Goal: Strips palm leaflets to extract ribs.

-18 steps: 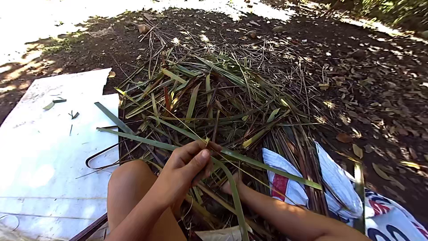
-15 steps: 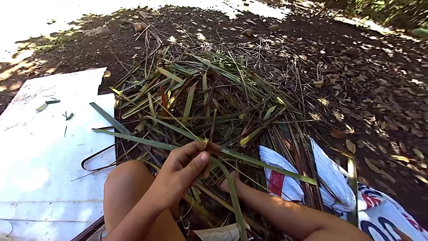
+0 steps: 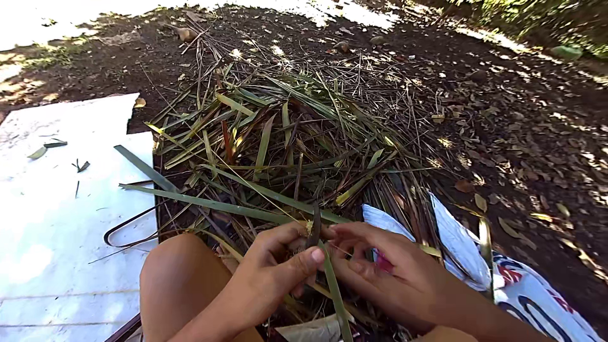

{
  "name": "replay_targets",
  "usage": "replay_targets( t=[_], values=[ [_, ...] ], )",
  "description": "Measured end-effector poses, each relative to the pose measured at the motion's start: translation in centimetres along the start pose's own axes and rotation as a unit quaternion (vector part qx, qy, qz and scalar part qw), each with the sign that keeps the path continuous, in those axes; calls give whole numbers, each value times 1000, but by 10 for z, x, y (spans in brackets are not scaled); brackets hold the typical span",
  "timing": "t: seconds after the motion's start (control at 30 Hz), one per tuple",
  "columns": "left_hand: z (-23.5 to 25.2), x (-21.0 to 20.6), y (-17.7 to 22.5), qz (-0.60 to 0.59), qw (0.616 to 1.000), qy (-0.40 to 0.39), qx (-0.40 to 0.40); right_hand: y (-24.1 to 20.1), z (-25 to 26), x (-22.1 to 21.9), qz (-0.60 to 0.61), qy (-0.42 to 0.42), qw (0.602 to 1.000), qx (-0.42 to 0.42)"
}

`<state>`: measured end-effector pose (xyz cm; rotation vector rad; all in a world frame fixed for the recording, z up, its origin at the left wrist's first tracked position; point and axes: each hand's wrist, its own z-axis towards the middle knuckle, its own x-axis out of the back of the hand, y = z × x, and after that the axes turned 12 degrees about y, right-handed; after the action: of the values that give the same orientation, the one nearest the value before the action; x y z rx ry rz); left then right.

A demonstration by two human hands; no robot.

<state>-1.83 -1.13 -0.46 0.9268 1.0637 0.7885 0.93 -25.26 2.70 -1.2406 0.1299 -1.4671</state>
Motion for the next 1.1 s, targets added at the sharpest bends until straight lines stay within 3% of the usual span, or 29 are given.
replay_targets(
  t=[0.1,0.27,0.4,0.6,0.7,0.93,1.1],
  values=[
    [-9,0,2,-14,999,11,30,-5,10,-16,23,29,998,41],
    [-19,2,10,-30,998,18,42,-14,10,-10,9,-7,999,47],
    [-17,4,13,-32,999,14,30,-12,14,2,71,-61,996,0],
    [-12,19,18,-43,997,67,-8,-4,14,26,179,-115,969,-127],
    [-12,22,20,-44,996,74,-23,9,9,37,213,-147,955,-142],
    [-12,28,25,-18,991,120,-49,34,3,53,111,-142,972,-152],
    [-13,30,25,11,984,155,-82,13,21,29,53,-177,970,-156]
  ],
)
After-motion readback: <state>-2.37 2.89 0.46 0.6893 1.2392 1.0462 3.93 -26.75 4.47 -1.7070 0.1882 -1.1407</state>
